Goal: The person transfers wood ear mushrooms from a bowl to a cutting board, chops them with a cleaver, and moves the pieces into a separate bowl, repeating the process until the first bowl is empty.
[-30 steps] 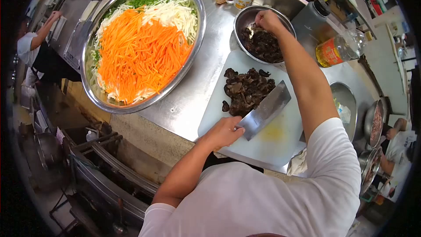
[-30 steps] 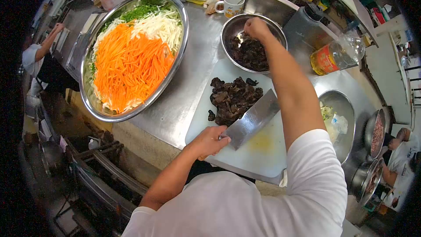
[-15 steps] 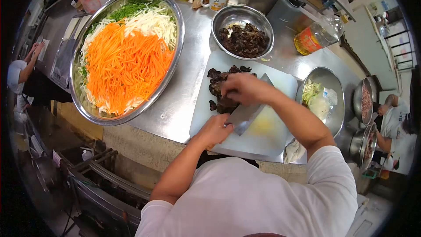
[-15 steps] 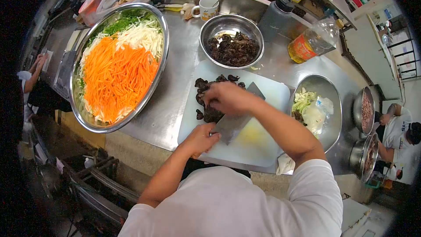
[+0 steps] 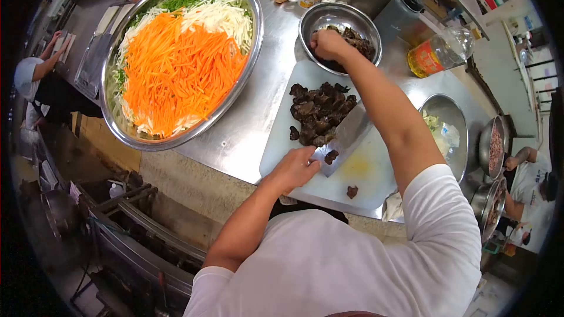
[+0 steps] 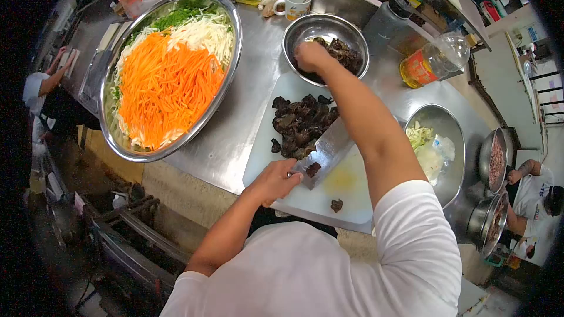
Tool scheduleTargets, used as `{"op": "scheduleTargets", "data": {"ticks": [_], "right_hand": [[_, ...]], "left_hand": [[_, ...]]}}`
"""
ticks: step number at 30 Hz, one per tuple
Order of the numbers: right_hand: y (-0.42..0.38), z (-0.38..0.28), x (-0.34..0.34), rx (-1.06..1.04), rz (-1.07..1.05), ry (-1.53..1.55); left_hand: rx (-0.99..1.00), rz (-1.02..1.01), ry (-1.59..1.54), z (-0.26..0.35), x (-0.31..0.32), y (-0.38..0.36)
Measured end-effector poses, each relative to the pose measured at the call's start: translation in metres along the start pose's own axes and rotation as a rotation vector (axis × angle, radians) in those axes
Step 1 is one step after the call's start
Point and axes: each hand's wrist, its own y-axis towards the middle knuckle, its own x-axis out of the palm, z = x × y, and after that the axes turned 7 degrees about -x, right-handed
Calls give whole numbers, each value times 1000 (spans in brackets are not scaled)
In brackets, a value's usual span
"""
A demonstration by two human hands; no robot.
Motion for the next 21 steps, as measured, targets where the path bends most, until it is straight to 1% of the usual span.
{"op": "scheduleTargets", "data": {"ticks": [1, 2, 3, 5, 6, 7, 8, 9, 11, 13, 14, 15, 17, 18, 21], "right_hand": [[-4, -1, -14, 6, -3, 38], [-14, -2, -28, 24, 91, 114], [-18, 4, -32, 49, 128, 306], [-25, 21, -36, 152, 94, 774], [-35, 21, -45, 159, 69, 807], [-46, 18, -59, 175, 83, 807], [-59, 14, -69, 166, 131, 903], [-79, 11, -75, 168, 183, 1006], [-112, 25, -81, 83, 294, 1178], [-169, 4, -97, 12, 391, 1070], [-179, 24, -87, 30, 367, 1166], [-204, 22, -88, 52, 390, 1163], [-251, 6, -93, 84, 444, 983], [-264, 6, -85, 130, 456, 973], [-295, -16, -49, 130, 556, 926]], "left_hand": [[-13, -9, -41, -1, 0, -1], [-25, -18, -82, -1, 0, -1], [-19, -18, -83, 1, -2, -1], [-89, -112, -229, 6, -5, -6], [-81, -125, -221, 8, -6, -10], [14, -29, -115, 10, -9, -15], [104, 58, -11, 11, -10, -22], [100, 18, -3, 14, -12, -28], [227, 222, 260, 25, -15, -41], [201, 178, 264, 47, -23, -55], [173, 110, 259, 49, -23, -60], [187, 84, 266, 50, -21, -62], [142, -220, 213, 53, -16, -64], [189, -286, 235, 49, -7, -61], [243, -366, 332, 32, 24, -49]]}}
